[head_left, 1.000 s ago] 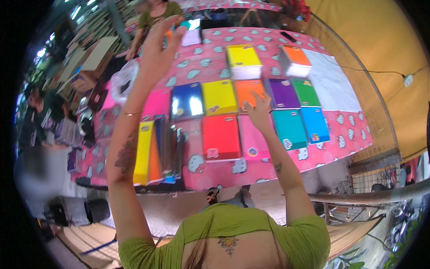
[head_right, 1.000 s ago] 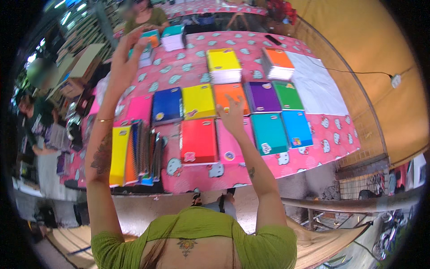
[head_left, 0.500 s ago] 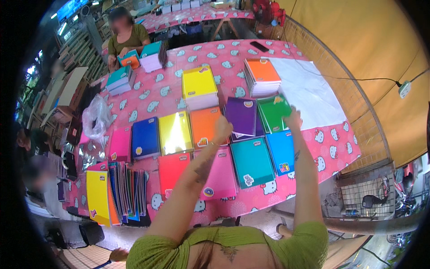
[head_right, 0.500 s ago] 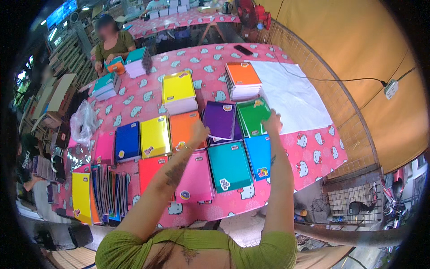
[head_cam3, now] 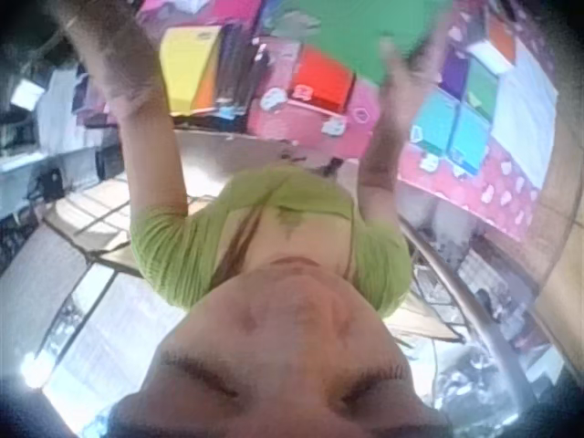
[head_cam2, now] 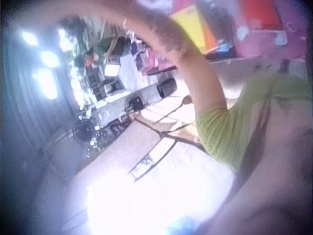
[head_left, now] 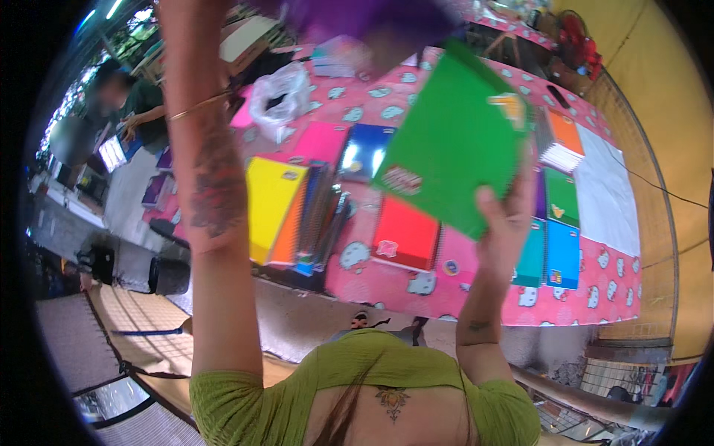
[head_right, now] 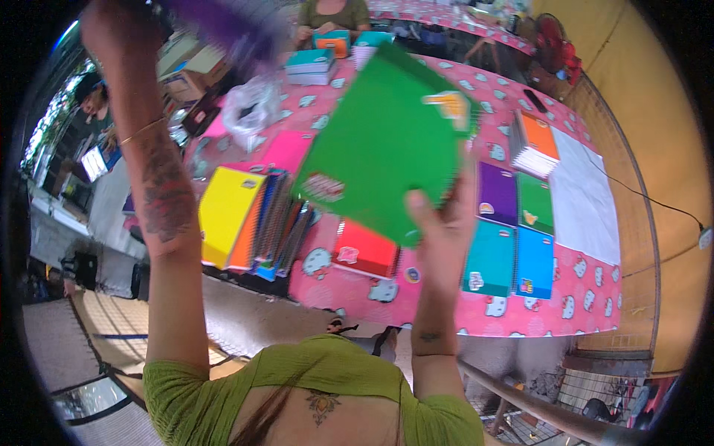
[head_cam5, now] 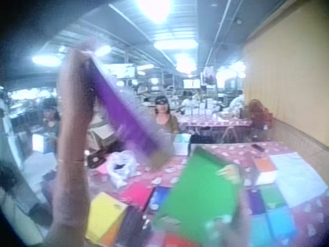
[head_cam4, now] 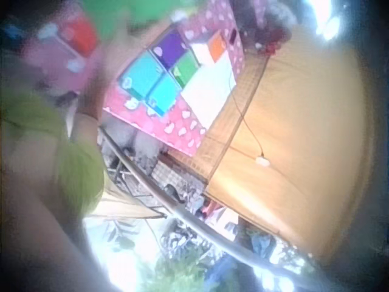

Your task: The person places stacks of notebooks into plastic bags, seals the bags with tape, and organizes the packed items on a table.

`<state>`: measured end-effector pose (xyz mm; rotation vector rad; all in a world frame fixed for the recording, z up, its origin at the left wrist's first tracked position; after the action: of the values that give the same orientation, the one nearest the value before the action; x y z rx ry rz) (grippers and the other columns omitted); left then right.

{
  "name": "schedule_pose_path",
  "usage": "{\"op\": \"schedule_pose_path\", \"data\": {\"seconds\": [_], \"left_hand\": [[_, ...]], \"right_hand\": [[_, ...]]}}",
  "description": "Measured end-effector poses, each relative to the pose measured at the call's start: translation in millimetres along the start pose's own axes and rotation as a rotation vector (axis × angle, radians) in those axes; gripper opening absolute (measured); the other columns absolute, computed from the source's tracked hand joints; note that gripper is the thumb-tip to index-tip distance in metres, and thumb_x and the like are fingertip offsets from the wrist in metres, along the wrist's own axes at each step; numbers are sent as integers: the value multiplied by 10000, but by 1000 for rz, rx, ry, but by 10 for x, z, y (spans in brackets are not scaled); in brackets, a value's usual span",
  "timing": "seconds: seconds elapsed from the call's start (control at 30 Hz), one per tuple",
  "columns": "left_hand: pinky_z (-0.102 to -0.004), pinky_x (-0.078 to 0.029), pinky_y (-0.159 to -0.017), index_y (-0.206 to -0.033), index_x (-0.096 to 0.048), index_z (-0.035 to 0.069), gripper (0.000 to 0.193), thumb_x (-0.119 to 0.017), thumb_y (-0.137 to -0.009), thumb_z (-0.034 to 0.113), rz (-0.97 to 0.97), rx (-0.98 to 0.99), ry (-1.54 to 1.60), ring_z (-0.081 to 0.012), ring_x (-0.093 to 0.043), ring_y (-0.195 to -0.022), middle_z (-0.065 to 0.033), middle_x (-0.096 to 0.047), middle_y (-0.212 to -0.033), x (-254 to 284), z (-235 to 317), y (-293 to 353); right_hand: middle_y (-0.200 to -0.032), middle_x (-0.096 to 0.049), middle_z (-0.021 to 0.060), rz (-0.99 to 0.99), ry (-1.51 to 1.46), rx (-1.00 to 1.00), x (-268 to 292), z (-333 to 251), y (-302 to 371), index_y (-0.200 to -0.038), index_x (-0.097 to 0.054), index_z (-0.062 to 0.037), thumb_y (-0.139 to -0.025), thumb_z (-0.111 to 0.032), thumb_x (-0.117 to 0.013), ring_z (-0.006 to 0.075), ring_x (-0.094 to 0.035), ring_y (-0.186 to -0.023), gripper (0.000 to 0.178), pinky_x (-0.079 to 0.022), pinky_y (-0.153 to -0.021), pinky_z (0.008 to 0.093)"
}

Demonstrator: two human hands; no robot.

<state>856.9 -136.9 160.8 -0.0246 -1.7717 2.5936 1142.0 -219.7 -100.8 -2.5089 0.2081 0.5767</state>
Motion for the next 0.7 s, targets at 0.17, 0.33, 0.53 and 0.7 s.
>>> {"op": "schedule_pose_path", "data": {"seconds": [0.17, 0.33, 0.53, 0.7], "left_hand": [[-306, -412, -917, -1140, -616, 19, 398, -491, -804, 191, -369, 192, -635, -172, -561, -1022, -68, -614, -1059, 1325, -620, 695], [-426, -322, -1107, -1377, -467, 31, 569, -614, -854, 202, -997, 422, -770, -335, -463, -1305, -191, -500, -1391, 1103, -1263, 2674], [-464, -297, -1123, -1450, -391, 35, 730, -705, -851, 309, -616, 220, -469, -349, -407, -1364, -197, -439, -1458, -368, -9, 2294], [-561, -132, -1172, -1515, -232, 44, 867, -660, -870, 435, -1085, 280, -355, -378, -150, -1473, -221, -169, -1580, -2148, -362, 4181]], "right_hand": [[-1295, -481, 155, -368, 432, -248, -1350, 1133, 762, -1436, -397, -43, -849, -233, -741, 265, -521, -1186, 706, -431, -1002, 399], [-1263, -402, 216, -281, 683, -88, -1284, 1708, 1192, -1391, -478, -78, -887, -402, -680, 358, -437, -1208, 632, -371, -1025, 445], [-1383, -342, 283, 116, 1358, 23, 1084, 1488, 976, -1384, -482, -89, -856, -406, -694, 421, -369, -1293, 652, -349, -1066, 509], [-1463, -366, 229, 367, 1682, -392, 2822, 909, 758, -1378, -483, -89, -837, -348, -680, 438, -357, -1338, 632, -360, -1067, 538]]}}
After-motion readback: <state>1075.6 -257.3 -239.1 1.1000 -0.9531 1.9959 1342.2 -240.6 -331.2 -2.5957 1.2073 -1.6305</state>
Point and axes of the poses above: each hand's wrist, its own y-axis away from the middle knuckle, its own x-axis out of the back of the hand, z = x × y, the point moved 2 cm from there along -y, towards the middle knuckle
